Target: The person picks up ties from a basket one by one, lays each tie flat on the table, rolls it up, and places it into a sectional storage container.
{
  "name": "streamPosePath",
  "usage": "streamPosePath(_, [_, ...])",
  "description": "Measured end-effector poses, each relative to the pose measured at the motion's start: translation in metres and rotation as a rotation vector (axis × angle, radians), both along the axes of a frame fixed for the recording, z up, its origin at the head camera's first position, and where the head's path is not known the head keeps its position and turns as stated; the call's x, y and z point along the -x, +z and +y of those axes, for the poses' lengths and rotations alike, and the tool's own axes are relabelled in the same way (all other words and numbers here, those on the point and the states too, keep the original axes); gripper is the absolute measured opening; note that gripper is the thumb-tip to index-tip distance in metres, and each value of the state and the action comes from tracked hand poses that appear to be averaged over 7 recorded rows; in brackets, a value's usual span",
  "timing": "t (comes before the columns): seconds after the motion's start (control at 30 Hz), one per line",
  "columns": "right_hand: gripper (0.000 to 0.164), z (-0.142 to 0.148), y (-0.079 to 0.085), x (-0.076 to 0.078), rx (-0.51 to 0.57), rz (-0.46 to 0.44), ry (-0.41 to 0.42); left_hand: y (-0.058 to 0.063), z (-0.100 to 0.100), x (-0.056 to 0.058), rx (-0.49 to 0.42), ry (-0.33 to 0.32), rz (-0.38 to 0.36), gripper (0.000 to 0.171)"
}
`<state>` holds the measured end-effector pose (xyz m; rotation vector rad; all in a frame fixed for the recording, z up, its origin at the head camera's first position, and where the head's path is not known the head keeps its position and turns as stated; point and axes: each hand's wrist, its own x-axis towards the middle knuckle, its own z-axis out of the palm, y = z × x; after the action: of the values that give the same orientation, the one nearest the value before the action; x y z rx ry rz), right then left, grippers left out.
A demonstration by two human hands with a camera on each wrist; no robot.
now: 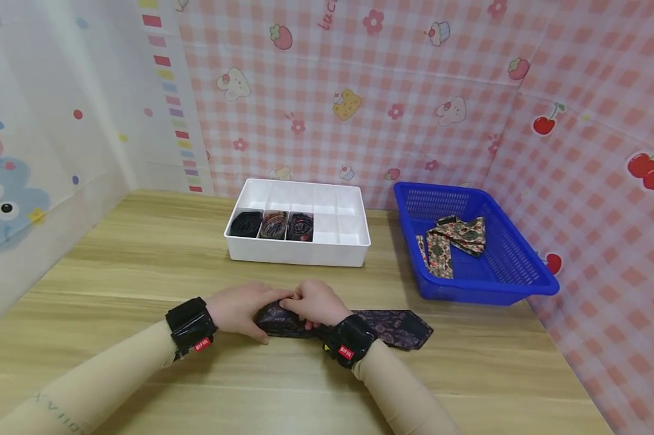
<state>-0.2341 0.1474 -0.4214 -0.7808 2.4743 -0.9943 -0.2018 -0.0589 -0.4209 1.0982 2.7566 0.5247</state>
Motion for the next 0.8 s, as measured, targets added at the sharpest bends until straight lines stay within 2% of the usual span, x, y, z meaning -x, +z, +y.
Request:
streamPosePath(0.13, [0.035,0.001,0.001,-0.002,-0.010,0.003,0.017,-0.002,0.002,0.000,-0.011,-0.011,-0.028,0.085])
streamPosePath(0.27, [0.032,-0.002,0.004,-0.006,-0.021,0.061,0.037,-0.002,0.000,0.001,-0.010,-0.016,-0.010,0.080])
streamPosePath(0.4, [0.030,-0.010,0.004,-0.010,-0.045,0.120,0.052,0.004,-0.006,0.001,0.015,0.004,0.009,0.073])
streamPosePath(0.5, [0.031,-0.016,0.002,-0.012,-0.059,0.130,0.049,0.011,-0.009,-0.001,0.008,0.015,0.029,0.068])
streamPosePath(0.57, [0.032,-0.017,0.001,-0.012,-0.050,0.092,0.042,0.017,-0.010,-0.003,-0.022,0.023,0.044,0.067])
streamPosePath(0.67, [0.035,-0.015,0.004,-0.011,0.000,-0.038,0.025,0.026,-0.010,-0.007,-0.063,0.035,0.075,0.070])
streamPosePath(0.8, [0.049,-0.010,0.009,-0.010,0.047,-0.185,0.024,0.033,-0.008,-0.010,-0.089,0.019,0.095,0.073])
